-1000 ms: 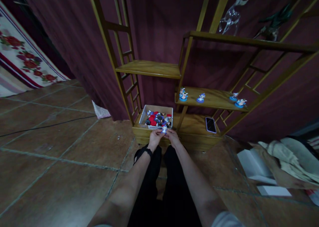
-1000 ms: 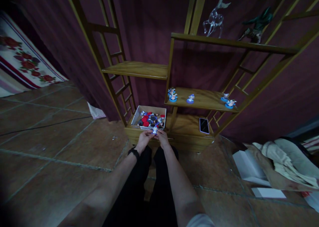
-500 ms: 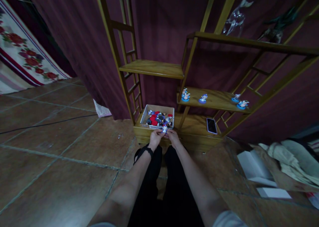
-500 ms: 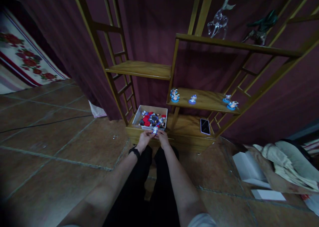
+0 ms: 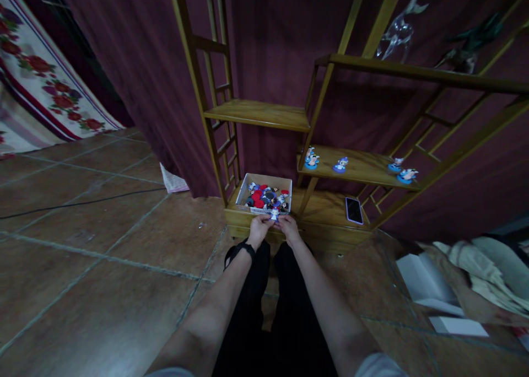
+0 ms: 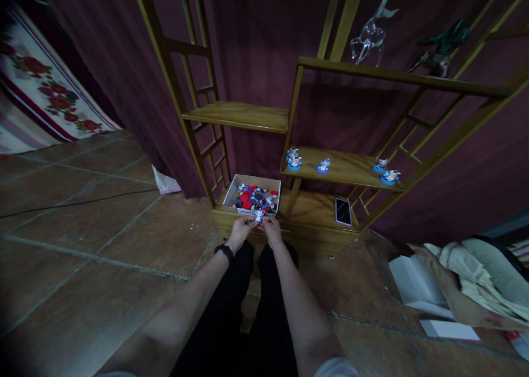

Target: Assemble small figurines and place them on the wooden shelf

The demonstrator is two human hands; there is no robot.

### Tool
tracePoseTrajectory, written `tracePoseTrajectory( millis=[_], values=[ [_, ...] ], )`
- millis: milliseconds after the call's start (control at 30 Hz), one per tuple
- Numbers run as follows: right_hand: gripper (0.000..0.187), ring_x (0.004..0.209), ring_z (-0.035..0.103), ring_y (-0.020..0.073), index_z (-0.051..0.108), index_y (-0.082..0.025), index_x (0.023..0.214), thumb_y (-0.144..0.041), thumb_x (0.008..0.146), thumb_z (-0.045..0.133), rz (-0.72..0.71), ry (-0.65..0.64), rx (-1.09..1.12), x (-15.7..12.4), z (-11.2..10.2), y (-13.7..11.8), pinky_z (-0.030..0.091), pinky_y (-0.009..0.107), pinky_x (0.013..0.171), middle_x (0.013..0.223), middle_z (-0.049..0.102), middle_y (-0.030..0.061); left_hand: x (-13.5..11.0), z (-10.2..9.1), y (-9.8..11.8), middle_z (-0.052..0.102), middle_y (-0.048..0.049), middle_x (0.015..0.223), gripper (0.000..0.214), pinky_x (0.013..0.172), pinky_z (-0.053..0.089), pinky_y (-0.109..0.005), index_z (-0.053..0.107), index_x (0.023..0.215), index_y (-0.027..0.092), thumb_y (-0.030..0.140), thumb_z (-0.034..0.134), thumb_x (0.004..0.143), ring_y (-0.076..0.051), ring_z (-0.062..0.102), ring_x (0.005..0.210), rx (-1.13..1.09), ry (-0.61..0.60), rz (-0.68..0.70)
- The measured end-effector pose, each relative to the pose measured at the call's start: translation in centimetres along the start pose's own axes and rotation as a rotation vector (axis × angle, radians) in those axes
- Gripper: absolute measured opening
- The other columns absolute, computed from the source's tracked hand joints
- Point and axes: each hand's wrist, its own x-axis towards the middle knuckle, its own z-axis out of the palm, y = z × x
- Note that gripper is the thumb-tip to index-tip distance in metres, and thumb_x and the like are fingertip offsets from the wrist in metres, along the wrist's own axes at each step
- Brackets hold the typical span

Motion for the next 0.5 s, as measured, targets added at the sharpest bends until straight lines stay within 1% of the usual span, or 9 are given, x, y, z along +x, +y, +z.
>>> tracePoseTrajectory(
  millis=[167,300,500],
  values=[
    [0.017,0.064,0.063,0.0146,0.055,-0.018,0.069,-0.03,0.059,0.062,-0.015,0.016,-0.014,0.24,-0.03,0.61,0.052,0.033,0.068,0.066,0.063,-0.0024,-0.14,-0.08,0.22,0.065,-0.0021,0.065,0.018,0.068,0.047,-0.03,0.066,0.07,0.013,0.012,0.072,0.053,-0.013,0.057,0.06,0.011,-0.001,-0.003],
    [0.016,0.062,0.063,0.014,0.055,-0.018,0.068,-0.03,0.059,0.062,-0.015,0.013,-0.02,0.58,-0.29,1.02,0.053,0.033,0.069,0.065,0.063,-0.0027,-0.01,-0.08,0.4,0.064,-0.0011,0.063,0.018,0.069,0.047,-0.032,0.064,0.069,0.013,0.011,0.071,0.052,-0.013,0.057,0.059,-0.001,-0.042,-0.037],
    [0.015,0.061,0.062,0.0136,0.055,-0.018,0.066,-0.029,0.058,0.063,0.001,0.034,-0.025,0.74,-0.39,1.0,0.053,0.031,0.066,0.062,0.061,-0.003,0.08,-0.09,0.52,0.063,-0.001,0.062,0.019,0.067,0.047,-0.03,0.062,0.069,0.011,0.011,0.071,0.052,-0.012,0.057,0.058,-0.029,-0.078,-0.065]
  ],
)
